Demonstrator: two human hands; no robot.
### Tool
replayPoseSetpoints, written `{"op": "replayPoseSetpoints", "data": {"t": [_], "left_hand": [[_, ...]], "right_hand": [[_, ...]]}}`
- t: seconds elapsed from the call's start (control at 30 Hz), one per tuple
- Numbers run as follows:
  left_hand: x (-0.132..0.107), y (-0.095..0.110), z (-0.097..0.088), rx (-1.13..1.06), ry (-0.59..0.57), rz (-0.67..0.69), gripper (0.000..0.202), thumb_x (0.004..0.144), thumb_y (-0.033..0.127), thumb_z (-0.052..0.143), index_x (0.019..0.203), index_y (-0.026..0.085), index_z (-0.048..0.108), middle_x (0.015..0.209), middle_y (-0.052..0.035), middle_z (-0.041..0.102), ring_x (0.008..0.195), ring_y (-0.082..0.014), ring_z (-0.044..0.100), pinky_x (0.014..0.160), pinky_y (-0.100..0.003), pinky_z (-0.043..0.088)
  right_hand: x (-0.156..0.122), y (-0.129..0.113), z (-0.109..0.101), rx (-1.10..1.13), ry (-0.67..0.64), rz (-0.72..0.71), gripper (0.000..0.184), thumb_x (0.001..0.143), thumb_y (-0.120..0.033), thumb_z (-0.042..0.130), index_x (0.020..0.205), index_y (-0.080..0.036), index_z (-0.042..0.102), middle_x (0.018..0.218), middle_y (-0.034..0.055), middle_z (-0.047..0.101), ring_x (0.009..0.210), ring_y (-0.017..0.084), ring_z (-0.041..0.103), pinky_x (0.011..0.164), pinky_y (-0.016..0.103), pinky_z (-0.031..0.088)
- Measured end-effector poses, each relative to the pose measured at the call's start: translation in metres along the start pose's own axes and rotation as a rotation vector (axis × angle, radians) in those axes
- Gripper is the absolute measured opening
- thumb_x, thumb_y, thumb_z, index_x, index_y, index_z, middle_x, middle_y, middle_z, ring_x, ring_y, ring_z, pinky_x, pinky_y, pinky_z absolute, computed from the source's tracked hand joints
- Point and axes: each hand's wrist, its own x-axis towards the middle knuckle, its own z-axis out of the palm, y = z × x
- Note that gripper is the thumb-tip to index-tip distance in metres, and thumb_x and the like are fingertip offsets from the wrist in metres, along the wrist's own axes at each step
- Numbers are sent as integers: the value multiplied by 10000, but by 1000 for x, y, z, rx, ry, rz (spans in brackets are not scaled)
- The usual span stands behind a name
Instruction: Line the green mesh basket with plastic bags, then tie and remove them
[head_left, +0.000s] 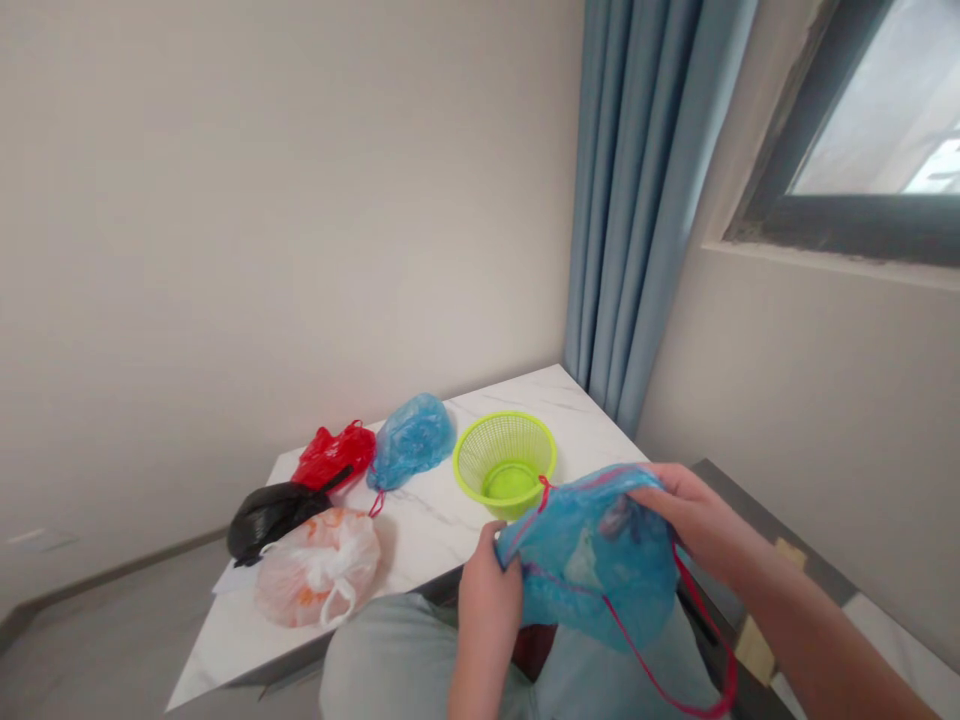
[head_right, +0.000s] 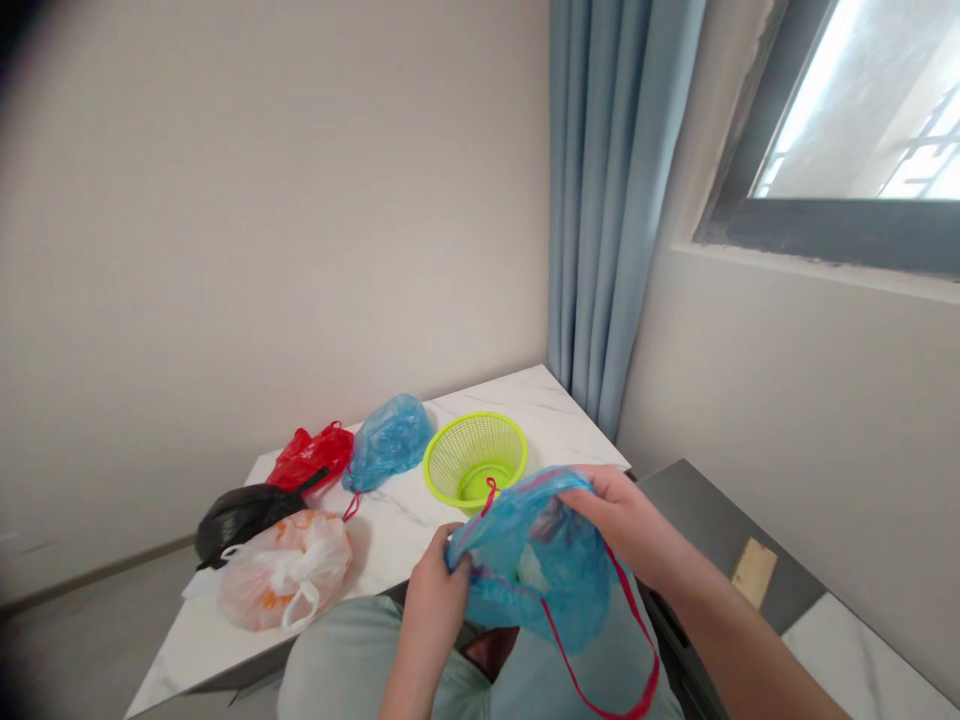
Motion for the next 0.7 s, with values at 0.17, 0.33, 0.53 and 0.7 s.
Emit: {"op": "replayPoseSetpoints", "data": {"t": [0.17,0.33,0.53,0.7], "left_hand": [[22,-36,-35,-28,114,-114,390,744,101,477,1092,178,633,939,-87,713,791,-223,677,705,-296,490],[16,-35,-57,-475,41,-269,327,766,180,458,1041,205,633,811,-56,692,653,-218,670,542,-312,529],[1,14,-70,-881,6,-274,416,782,277,549,1185,201,614,1003,-91,712,791,-223,702,614,-361,596],[7,58,-104,-1078,-14,-40,562,762,275,602,1310,158,570,1014,-120,726,846,-244,718,651,-344,600]], "right_hand": [[14,14,-54,-630,689,-276,250,798,-244,537,974,-196,708,861,65,717,759,214,639,670,297,490],[34,48,-100,-878,832,-174,404,689,-145,518,1067,-169,659,893,86,698,734,206,623,673,299,463],[51,40,-83,-82,384,237,258,864,-301,491,1026,-183,654,811,99,733,713,231,696,658,347,547],[74,-1,-57,435,202,-36,411,926,-439,480,1261,-222,574,1079,96,733,953,250,704,830,436,571]]}}
